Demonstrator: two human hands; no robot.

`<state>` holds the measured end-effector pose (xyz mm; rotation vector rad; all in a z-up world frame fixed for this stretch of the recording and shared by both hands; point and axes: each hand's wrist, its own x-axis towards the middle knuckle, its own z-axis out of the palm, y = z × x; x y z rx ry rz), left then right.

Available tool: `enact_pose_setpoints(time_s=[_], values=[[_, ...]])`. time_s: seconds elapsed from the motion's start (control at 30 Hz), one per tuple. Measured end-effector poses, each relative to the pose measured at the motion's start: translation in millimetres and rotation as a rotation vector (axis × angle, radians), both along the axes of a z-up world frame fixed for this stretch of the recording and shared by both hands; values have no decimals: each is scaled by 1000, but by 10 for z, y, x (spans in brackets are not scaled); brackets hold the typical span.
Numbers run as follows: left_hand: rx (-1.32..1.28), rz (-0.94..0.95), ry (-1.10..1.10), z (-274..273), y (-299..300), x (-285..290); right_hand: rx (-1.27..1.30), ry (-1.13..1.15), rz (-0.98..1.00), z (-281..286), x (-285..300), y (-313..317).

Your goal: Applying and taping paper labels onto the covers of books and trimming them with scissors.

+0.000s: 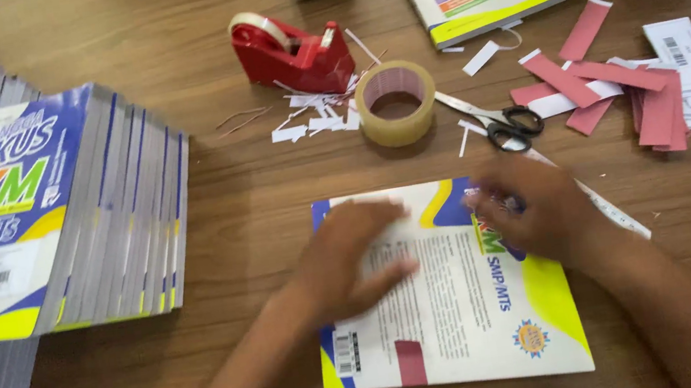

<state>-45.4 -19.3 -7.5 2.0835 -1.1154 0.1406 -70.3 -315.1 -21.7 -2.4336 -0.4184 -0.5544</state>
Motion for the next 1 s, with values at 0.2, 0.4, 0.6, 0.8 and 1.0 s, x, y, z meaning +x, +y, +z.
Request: enact_pose_setpoints(time_s=[0.2,0.4,0.6,0.8,1.0], values=[[253,-19,14,69,329,-625,-49,434,432,308,-628,595],[248,39,30,35,329,-589,-95,271,368,136,-855,784],[165,90,13,-48,302,-619,-87,328,262,54,-891,819],[143,57,3,-56,346,-640,-19,388,40,103,-907,982],[173,87,12,2,283,-653,-33,410,-1,158,-881,980]])
